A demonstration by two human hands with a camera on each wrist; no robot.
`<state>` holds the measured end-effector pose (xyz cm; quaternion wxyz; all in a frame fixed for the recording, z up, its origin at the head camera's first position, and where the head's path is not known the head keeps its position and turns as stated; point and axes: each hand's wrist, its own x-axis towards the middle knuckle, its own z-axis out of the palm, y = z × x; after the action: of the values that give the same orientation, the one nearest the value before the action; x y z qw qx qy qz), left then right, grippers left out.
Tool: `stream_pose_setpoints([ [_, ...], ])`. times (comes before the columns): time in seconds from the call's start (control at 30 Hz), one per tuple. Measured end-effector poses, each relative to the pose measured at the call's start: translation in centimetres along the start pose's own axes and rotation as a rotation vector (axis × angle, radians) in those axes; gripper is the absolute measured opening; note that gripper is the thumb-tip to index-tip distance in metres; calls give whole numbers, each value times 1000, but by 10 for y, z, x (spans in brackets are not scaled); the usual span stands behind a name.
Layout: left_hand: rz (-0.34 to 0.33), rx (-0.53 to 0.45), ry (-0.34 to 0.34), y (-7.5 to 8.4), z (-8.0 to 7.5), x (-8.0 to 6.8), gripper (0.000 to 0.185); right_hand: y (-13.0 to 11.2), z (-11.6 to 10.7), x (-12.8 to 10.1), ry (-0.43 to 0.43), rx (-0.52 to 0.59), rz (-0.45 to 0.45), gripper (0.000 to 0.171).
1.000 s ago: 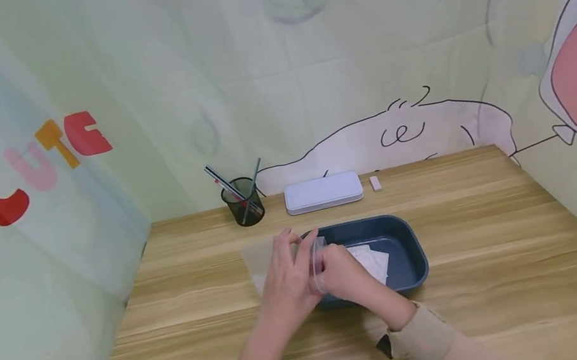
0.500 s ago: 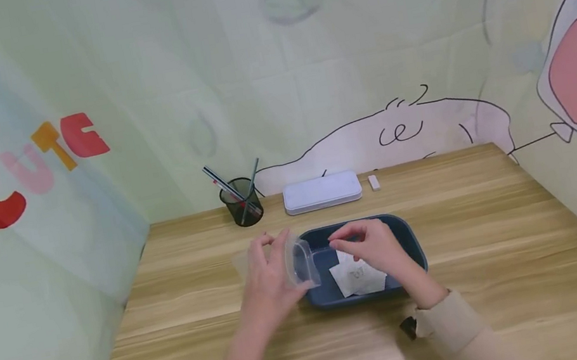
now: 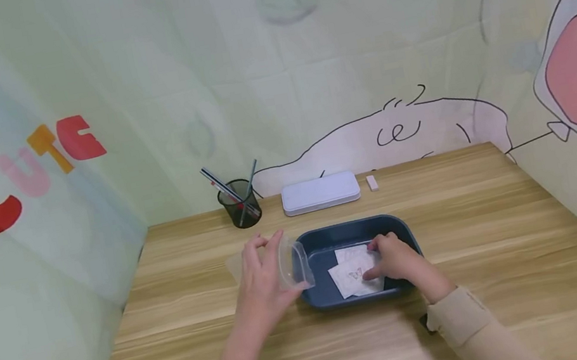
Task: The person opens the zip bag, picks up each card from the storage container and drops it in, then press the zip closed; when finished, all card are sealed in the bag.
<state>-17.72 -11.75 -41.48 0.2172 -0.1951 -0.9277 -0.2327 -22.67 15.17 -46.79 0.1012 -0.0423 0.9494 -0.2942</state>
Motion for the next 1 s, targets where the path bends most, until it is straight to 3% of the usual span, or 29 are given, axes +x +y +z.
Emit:
stream_pose_setpoints([
  [0.23, 13, 4, 13, -1, 1, 1, 104, 3, 9, 2, 5, -54, 29, 66],
  [0.47, 17, -4, 15, -1, 1, 1, 103, 3, 9, 4, 25, -87, 3, 69],
  [0.8, 19, -12, 13, -2, 1, 1, 103, 1, 9, 4, 29, -3, 10, 73],
  [1.0, 18, 0, 18, -2, 1, 1, 104, 0, 6, 1, 50, 51, 6, 62],
])
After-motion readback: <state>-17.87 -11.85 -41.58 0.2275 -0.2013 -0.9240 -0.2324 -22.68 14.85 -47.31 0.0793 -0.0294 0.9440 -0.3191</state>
